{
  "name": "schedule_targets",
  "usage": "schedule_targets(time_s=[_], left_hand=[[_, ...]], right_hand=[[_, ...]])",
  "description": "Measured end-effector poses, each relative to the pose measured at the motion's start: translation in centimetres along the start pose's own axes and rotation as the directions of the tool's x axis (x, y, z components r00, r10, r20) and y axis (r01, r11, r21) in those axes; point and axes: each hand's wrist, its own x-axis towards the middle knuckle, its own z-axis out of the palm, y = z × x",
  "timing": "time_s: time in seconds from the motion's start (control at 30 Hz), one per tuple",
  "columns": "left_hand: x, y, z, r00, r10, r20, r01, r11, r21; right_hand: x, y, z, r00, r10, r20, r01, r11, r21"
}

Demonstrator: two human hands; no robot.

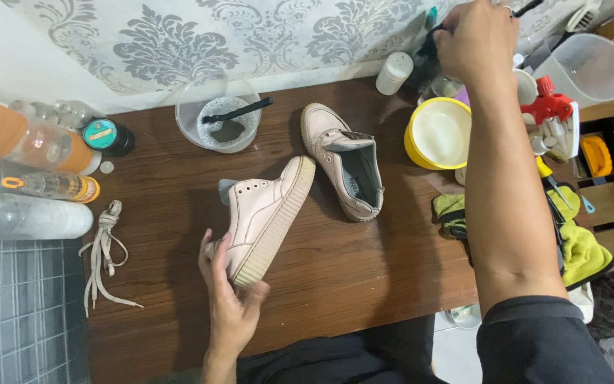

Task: Scrubbing and cleaning the soles of a pair of shoes using a brush and a cloth on a workbench.

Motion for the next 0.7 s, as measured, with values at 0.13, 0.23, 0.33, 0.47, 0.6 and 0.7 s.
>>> schedule_targets(time_s=[0.13,0.23,0.33,0.47,0.6,0.7], left_hand=[[-0.1,-0.4,0.0,0.999,-0.011,0.038,0.011,1.000,-0.018],[-0.2,-1.0,0.3,0.996,0.087,0.004,-0.087,0.991,0.102],[-0.3,-1.1,0.6,0.988,0.153,-0.028,-0.149,0.982,0.115],[-0.3,-1.5,1.1,0.975,0.210,-0.075,-0.204,0.976,0.077],[-0.3,-1.3,0.9,0.973,0.220,-0.064,-0.218,0.975,0.045],[0.0,-1.0,0.8,0.975,0.214,-0.060,-0.209,0.974,0.084]], right_hand=[[-0.3,1.1,0.0,0.991,-0.005,-0.135,0.014,0.997,0.070],[-0.4,1.4,-0.7,0.981,-0.013,-0.191,0.032,0.995,0.093],[-1.0,1.8,-0.6,0.980,-0.028,-0.199,0.040,0.998,0.057],[-2.2,0.7,-2.8,0.970,-0.076,-0.231,0.109,0.985,0.134],[-3.1,-0.1,-2.4,0.992,-0.079,-0.101,0.091,0.989,0.118],[-2.8,0.1,-1.0,0.998,-0.045,-0.051,0.039,0.994,-0.102]])
